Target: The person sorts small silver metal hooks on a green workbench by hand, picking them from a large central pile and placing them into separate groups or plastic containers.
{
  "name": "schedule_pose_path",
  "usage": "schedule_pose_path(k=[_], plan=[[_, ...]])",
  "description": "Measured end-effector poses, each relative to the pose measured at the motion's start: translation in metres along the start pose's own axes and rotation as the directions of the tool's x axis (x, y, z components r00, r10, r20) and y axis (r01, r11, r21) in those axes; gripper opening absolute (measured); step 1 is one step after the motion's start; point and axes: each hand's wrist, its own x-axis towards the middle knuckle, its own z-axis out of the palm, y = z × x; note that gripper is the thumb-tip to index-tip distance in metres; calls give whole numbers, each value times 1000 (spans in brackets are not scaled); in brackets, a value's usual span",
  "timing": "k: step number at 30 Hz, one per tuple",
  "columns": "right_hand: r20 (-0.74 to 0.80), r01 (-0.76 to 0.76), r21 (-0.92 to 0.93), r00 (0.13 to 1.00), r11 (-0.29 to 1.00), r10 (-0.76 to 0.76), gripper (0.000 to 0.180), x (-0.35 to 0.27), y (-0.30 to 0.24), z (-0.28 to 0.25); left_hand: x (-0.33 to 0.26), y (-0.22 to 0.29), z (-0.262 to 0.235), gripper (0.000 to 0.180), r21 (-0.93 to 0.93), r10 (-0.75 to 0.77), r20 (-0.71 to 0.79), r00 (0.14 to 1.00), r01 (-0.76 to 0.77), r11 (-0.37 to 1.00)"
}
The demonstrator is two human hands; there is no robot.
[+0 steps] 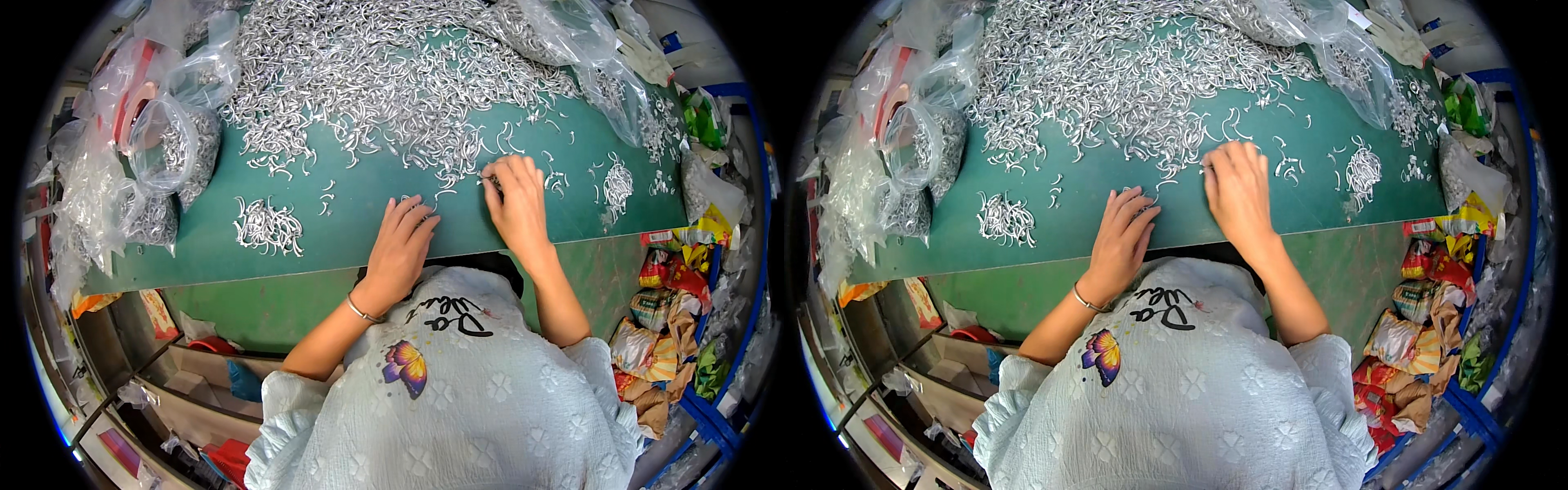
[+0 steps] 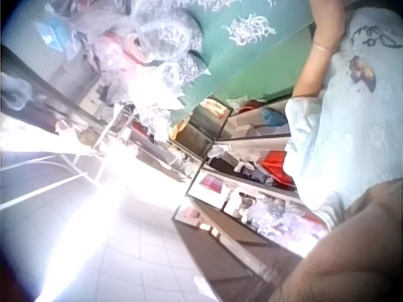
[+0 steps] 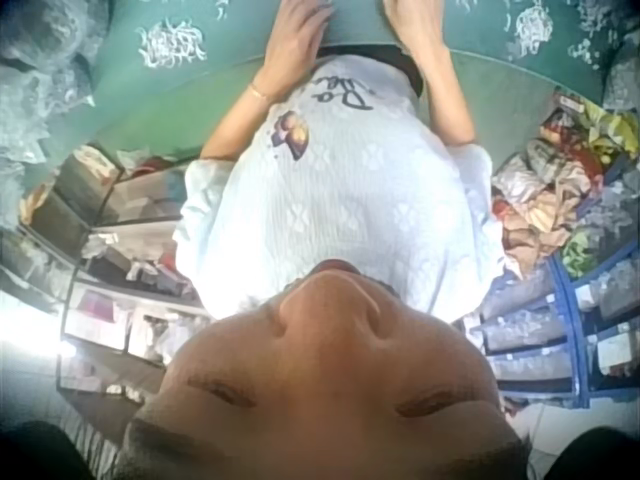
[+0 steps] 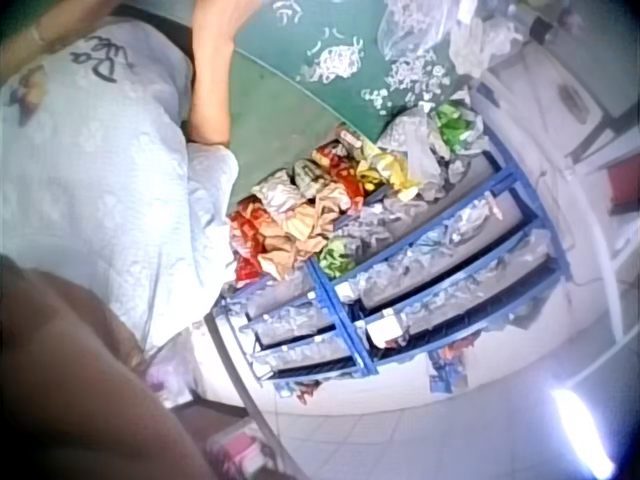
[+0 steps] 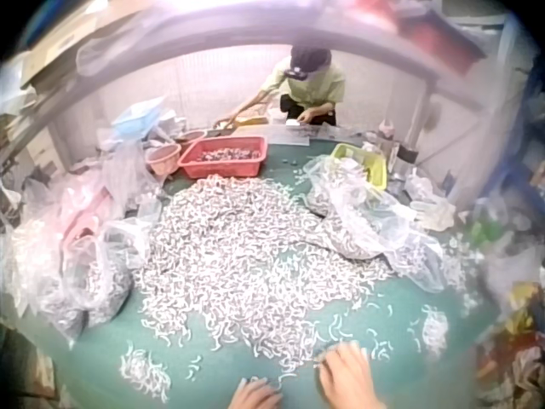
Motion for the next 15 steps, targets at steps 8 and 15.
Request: schedule_pose_path(k=[8, 15], plan=[[121, 52, -107, 992, 993, -39, 12, -10, -16, 15, -3, -3, -1, 30, -39, -29, -54, 998, 27, 999], [-184, -332, -325, 941, 885, 285, 9, -30, 79, -64, -3, -4, -1, 28, -14, -50, -64, 997, 50, 999]])
